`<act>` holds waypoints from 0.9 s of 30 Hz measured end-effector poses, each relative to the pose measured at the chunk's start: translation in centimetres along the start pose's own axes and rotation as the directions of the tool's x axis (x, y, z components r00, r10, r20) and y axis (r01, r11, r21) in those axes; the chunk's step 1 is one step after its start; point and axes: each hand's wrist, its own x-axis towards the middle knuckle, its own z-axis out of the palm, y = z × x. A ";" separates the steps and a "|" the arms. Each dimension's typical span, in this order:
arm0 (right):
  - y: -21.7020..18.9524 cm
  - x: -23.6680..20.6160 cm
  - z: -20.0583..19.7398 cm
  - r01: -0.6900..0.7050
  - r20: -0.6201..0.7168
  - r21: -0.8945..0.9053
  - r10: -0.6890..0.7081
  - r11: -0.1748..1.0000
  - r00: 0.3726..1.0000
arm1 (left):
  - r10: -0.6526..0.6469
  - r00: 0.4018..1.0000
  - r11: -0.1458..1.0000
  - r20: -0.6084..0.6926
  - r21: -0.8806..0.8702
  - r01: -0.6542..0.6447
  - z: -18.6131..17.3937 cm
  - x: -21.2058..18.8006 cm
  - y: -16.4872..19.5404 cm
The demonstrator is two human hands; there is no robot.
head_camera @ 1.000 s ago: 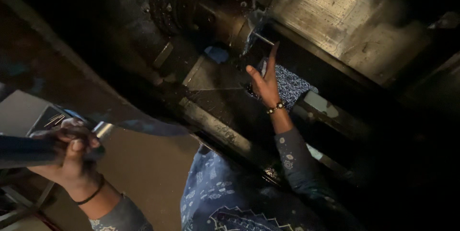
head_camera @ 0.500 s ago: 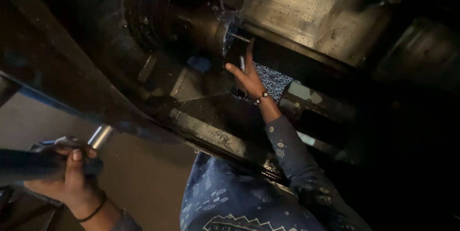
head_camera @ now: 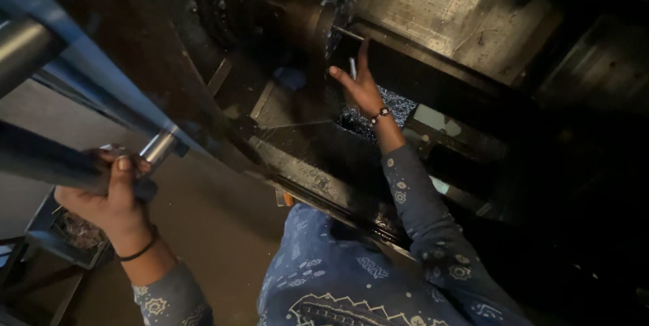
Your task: The person opens a machine door, places a metal rod inside, closes the door, and presses a button to start the machine. They repeat this cycle multiple times, handling metal rods and operating the machine controls.
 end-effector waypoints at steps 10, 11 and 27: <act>4.6 1.5 0.3 0.355 0.009 -0.040 -0.355 0.934 0.935 | -0.019 0.999 0.998 -0.042 0.057 0.021 0.2 0.0 0.4; 5.0 1.6 0.3 0.258 -0.005 -0.039 -0.258 0.965 0.966 | -0.033 0.998 0.998 -0.054 0.046 0.035 0.3 0.0 0.5; 1.4 -5.5 -2.2 -0.333 0.094 0.165 0.321 0.928 0.942 | 0.066 0.998 0.979 0.015 0.190 -0.068 -2.3 -1.3 0.0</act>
